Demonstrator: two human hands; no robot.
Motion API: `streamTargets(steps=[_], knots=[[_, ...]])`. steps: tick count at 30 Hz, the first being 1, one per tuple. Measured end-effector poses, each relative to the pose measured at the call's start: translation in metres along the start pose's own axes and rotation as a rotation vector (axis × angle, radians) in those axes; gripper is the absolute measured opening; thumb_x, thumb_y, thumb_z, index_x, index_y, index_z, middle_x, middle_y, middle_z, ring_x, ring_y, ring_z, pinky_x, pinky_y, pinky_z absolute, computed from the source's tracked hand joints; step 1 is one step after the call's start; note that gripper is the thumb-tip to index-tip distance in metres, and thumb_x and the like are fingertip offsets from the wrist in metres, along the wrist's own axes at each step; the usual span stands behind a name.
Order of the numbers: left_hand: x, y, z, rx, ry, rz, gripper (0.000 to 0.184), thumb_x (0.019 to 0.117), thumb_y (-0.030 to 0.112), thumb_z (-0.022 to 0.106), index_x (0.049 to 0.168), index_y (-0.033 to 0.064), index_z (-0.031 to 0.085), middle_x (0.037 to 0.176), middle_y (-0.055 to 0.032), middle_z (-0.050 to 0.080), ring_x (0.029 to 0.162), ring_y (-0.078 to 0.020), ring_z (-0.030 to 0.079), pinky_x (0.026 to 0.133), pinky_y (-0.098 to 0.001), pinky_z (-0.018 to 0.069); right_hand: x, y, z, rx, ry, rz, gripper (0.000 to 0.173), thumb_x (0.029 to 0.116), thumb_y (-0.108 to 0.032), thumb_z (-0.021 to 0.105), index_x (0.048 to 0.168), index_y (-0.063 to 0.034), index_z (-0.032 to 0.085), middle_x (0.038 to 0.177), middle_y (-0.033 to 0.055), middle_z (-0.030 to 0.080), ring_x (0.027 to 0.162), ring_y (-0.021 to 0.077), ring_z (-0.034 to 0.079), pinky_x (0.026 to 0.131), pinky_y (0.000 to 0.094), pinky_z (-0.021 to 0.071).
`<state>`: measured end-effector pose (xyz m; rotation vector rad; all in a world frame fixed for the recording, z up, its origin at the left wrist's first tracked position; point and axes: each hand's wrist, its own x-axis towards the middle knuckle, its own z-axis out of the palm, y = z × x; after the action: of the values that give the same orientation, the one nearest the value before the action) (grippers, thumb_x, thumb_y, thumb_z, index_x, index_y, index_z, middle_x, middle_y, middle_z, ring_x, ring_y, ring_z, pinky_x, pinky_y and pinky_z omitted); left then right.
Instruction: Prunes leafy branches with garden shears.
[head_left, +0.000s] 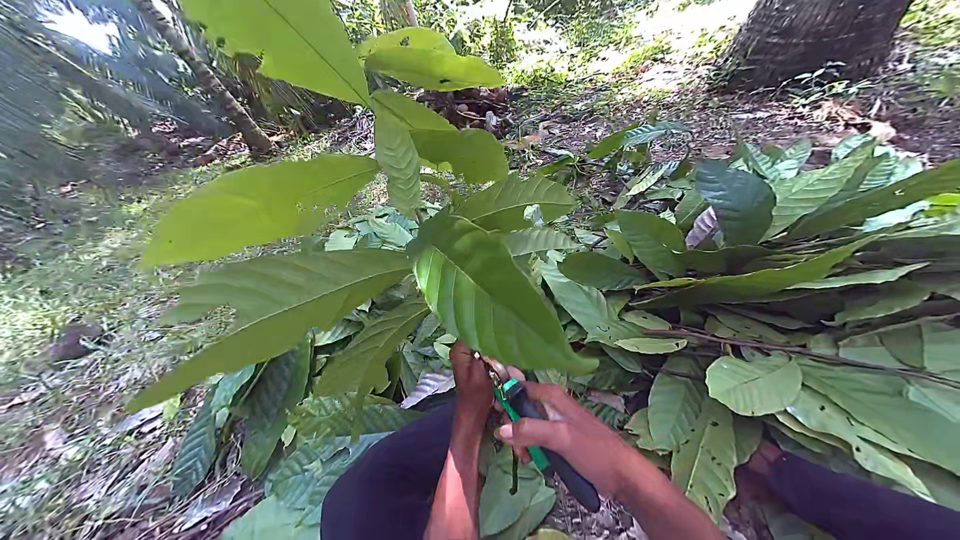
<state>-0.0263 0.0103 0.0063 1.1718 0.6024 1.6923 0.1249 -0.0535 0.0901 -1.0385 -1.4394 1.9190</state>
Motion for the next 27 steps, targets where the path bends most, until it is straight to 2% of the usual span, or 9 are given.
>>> streamTargets(steps=[3, 8, 11, 13, 15, 17, 19, 22, 27], knots=[[-0.001, 0.008, 0.002, 0.023, 0.090, -0.114, 0.012, 0.1036, 0.016, 0.044, 0.100, 0.0130, 0.055, 0.058, 0.0136, 0.047, 0.046, 0.0025, 0.045, 0.044, -0.0163, 0.0410, 0.002, -0.004, -0.003, 0.032, -0.015, 0.036, 0.026, 0.0875, -0.031, 0.068, 0.104, -0.0116, 0.062, 0.077, -0.0055, 0.062, 0.066, 0.0065, 0.062, 0.066, 0.0251, 0.0561], [-0.004, -0.012, -0.011, 0.219, 0.064, 0.001, 0.015, 0.1046, 0.021, 0.049, 0.108, 0.0076, 0.055, 0.065, 0.0138, 0.051, 0.054, 0.0037, 0.051, 0.051, -0.0166, 0.0481, 0.005, 0.000, -0.012, 0.017, -0.025, 0.037, 0.026, 0.0875, -0.030, 0.066, 0.105, -0.0107, 0.062, 0.079, -0.0048, 0.061, 0.066, 0.0064, 0.061, 0.065, 0.0245, 0.0541], [-0.013, 0.015, 0.007, 0.468, 0.032, 0.037, 0.028, 0.1007, 0.005, 0.044, 0.120, -0.0137, 0.054, 0.092, 0.0025, 0.064, 0.084, 0.0085, 0.059, 0.081, -0.0151, 0.0518, 0.004, -0.004, -0.011, -0.037, 0.025, 0.027, 0.035, 0.0858, -0.033, 0.069, 0.112, -0.0110, 0.063, 0.087, -0.0043, 0.064, 0.072, 0.0067, 0.062, 0.070, 0.0269, 0.0554], [-0.017, 0.026, 0.013, 0.528, 0.021, 0.034, 0.029, 0.0994, 0.001, 0.042, 0.122, -0.0130, 0.053, 0.097, 0.0030, 0.063, 0.091, 0.0113, 0.058, 0.087, -0.0132, 0.0499, 0.004, -0.007, -0.010, -0.077, 0.070, 0.034, 0.036, 0.0860, -0.033, 0.071, 0.114, -0.0115, 0.063, 0.086, -0.0035, 0.065, 0.071, 0.0074, 0.063, 0.070, 0.0281, 0.0562], [-0.013, 0.008, 0.003, 0.446, 0.023, 0.065, 0.025, 0.1022, 0.010, 0.046, 0.114, -0.0090, 0.057, 0.086, 0.0062, 0.062, 0.079, 0.0087, 0.058, 0.077, -0.0146, 0.0519, 0.009, 0.002, -0.008, -0.149, 0.075, -0.026, 0.029, 0.0876, -0.036, 0.068, 0.104, -0.0127, 0.065, 0.076, -0.0053, 0.062, 0.063, 0.0065, 0.060, 0.063, 0.0280, 0.0540], [-0.008, -0.024, -0.015, 0.260, 0.036, 0.035, 0.027, 0.1048, 0.035, 0.054, 0.106, 0.0087, 0.059, 0.065, 0.0135, 0.052, 0.054, 0.0049, 0.050, 0.053, -0.0169, 0.0478, 0.012, 0.014, -0.003, -0.185, 0.084, -0.077, 0.022, 0.0914, -0.031, 0.064, 0.097, -0.0100, 0.065, 0.069, -0.0032, 0.056, 0.056, 0.0079, 0.055, 0.056, 0.0289, 0.0506], [-0.010, -0.029, -0.020, 0.121, 0.061, -0.037, 0.036, 0.1009, 0.051, 0.057, 0.106, 0.0157, 0.058, 0.060, 0.0142, 0.047, 0.047, 0.0026, 0.046, 0.047, -0.0173, 0.0448, 0.004, 0.011, 0.004, -0.234, 0.156, -0.119, 0.023, 0.0888, -0.029, 0.067, 0.098, -0.0081, 0.068, 0.071, -0.0022, 0.060, 0.059, 0.0072, 0.057, 0.059, 0.0288, 0.0517], [-0.006, -0.004, -0.011, -0.150, -0.027, -0.074, 0.028, 0.0985, 0.045, 0.062, 0.100, 0.0169, 0.068, 0.062, 0.0097, 0.059, 0.051, 0.0003, 0.057, 0.049, -0.0177, 0.0491, -0.010, 0.000, 0.009, -0.264, 0.204, -0.105, 0.035, 0.0799, -0.035, 0.073, 0.105, -0.0111, 0.068, 0.084, -0.0041, 0.067, 0.075, 0.0046, 0.065, 0.070, 0.0283, 0.0553], [-0.008, 0.023, 0.011, 0.032, 0.028, 0.036, 0.025, 0.1048, 0.041, 0.052, 0.097, 0.0232, 0.068, 0.065, 0.0157, 0.060, 0.051, 0.0073, 0.051, 0.047, -0.0112, 0.0426, -0.002, -0.007, -0.001, -0.228, 0.126, -0.059, 0.041, 0.0825, -0.040, 0.070, 0.110, -0.0102, 0.063, 0.082, -0.0025, 0.061, 0.070, 0.0079, 0.061, 0.066, 0.0298, 0.0518]])
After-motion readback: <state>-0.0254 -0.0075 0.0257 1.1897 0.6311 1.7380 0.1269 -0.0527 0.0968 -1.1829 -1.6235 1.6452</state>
